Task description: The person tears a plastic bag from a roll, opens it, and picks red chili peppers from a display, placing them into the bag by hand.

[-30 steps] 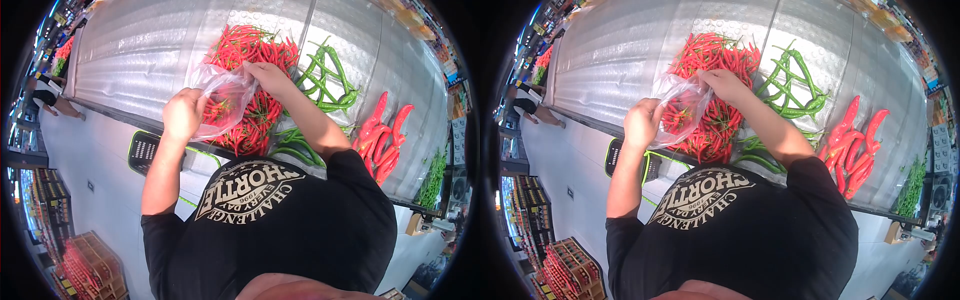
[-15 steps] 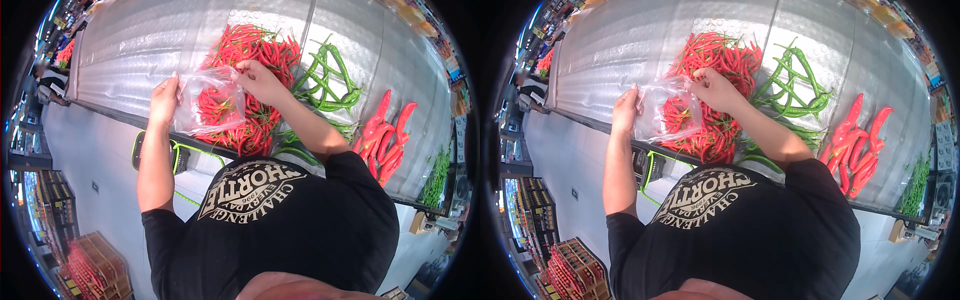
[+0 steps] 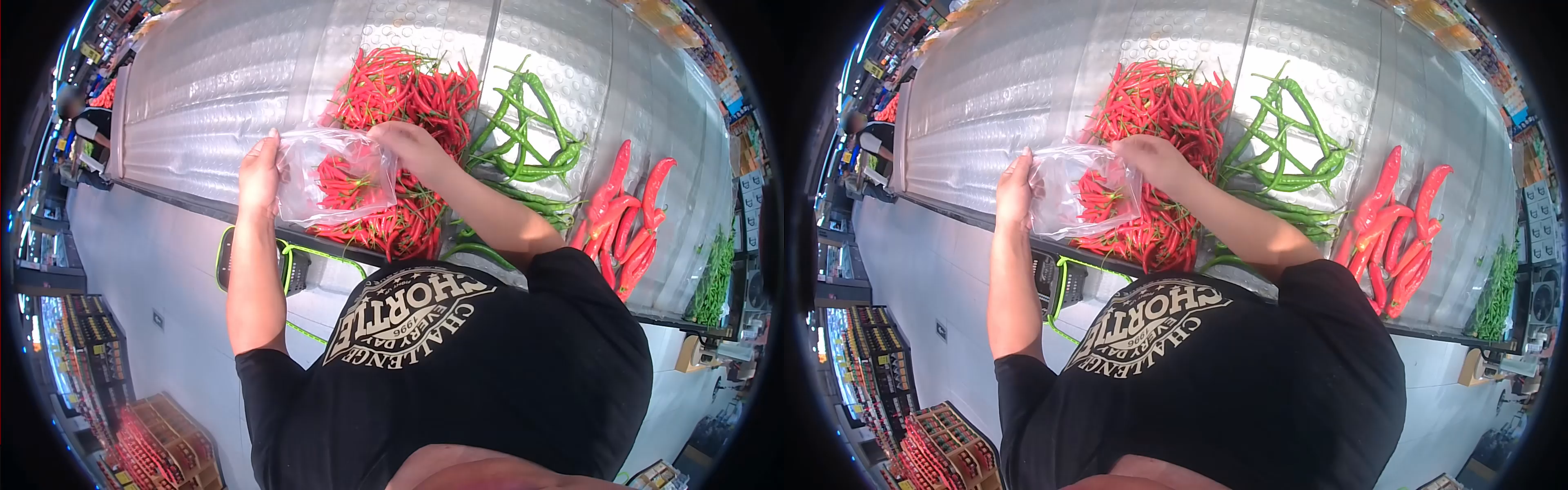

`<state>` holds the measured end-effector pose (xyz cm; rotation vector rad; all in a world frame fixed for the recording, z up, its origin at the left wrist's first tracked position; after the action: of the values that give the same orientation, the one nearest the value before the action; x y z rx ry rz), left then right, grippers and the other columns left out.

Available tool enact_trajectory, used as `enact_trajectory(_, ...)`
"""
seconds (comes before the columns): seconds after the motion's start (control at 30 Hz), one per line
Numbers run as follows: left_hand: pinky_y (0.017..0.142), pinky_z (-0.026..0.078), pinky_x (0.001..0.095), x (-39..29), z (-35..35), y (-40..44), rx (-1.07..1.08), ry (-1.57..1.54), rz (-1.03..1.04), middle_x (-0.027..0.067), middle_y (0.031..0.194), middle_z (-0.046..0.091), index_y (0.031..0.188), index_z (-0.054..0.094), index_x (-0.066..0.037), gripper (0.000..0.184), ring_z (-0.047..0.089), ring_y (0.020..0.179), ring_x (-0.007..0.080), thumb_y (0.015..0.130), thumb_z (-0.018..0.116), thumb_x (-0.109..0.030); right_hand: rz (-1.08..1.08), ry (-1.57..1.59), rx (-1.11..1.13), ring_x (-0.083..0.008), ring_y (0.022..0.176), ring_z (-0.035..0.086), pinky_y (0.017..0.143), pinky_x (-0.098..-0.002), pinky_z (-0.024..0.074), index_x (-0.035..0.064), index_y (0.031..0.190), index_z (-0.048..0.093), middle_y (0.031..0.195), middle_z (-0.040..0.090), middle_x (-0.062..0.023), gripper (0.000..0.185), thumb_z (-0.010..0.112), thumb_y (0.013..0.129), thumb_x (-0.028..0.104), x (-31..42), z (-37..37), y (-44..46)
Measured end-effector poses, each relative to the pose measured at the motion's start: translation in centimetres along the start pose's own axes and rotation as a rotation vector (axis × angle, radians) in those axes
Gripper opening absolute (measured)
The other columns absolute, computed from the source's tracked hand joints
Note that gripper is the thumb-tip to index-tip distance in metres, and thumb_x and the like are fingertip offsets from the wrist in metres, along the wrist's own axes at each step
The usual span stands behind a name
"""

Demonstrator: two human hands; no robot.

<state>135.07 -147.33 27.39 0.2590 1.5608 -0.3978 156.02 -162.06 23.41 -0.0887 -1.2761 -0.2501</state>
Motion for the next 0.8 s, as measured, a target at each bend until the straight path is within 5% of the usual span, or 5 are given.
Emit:
enact_trajectory(0.33,0.047,0.033,0.0238,-0.6,-1.1,0.1,-0.052,-0.104,0.003,-0.0041,0.061,0.047,0.079,0.059,-0.01,0.029,0.043,0.051,0.0068,0.097,0.058,-0.032,-0.107,-0.883,0.0,-0.014,0.073,0.064,0.067,-0.0285,0.049,0.0044,0.107,0.062,0.083,0.068,-0.0042,0.022,0.06,0.087,0.012,-0.3,-0.6,-0.4)
enact_trajectory(0.4,0.047,0.034,0.0236,-0.5,-1.5,0.0,-0.054,-0.137,-0.022,-0.0043,0.061,0.047,0.08,0.059,-0.01,0.028,0.043,0.051,0.0069,0.097,0.059,-0.032,0.238,-0.038,0.104,-0.0141,0.074,0.064,0.068,-0.029,0.0511,0.0037,0.108,0.062,0.083,0.068,-0.0049,0.022,0.058,0.088,0.01,-2.2,-1.0,0.4)
enact_trajectory(0.5,0.046,0.034,0.0233,0.0,-1.9,0.2,-0.031,-0.191,-0.032,-0.0042,0.062,0.046,0.083,0.058,-0.01,0.025,0.043,0.052,0.007,0.096,0.06,-0.032,0.297,0.278,-0.014,-0.0129,0.075,0.064,0.069,-0.0284,0.0529,0.0014,0.107,0.062,0.087,0.067,-0.0044,0.02,0.059,0.091,0.012,-1.7,-0.7,-0.4)
enact_trajectory(0.7,0.046,0.035,0.0226,0.3,-2.4,-0.2,-0.038,-0.192,-0.004,-0.0034,0.065,0.048,0.091,0.057,-0.009,0.022,0.044,0.052,0.0068,0.096,0.061,-0.03,0.338,-0.083,0.041,-0.0133,0.078,0.065,0.07,-0.0283,0.0549,0.0017,0.111,0.059,0.095,0.067,-0.0061,0.022,0.055,0.098,0.019,-2.3,-1.6,-1.0)
enact_trajectory(0.8,0.047,0.036,0.0223,1.2,-2.8,0.5,-0.089,-0.14,0.029,-0.003,0.067,0.05,0.096,0.058,-0.008,0.021,0.044,0.052,0.0068,0.095,0.062,-0.028,0.343,0.373,0.091,-0.0195,0.089,0.066,0.081,-0.0344,0.0547,0.0038,0.112,0.059,0.102,0.066,-0.0087,0.02,0.05,0.098,0.014,-0.7,-0.7,-2.0)
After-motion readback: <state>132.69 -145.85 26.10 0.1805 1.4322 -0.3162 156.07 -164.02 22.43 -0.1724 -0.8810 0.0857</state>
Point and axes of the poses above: each hand's wrist, its own y-axis towards the middle knuckle, its own z-axis out of the palm, x = y × z, the point moved 3 cm from there along y, towards the middle knuckle
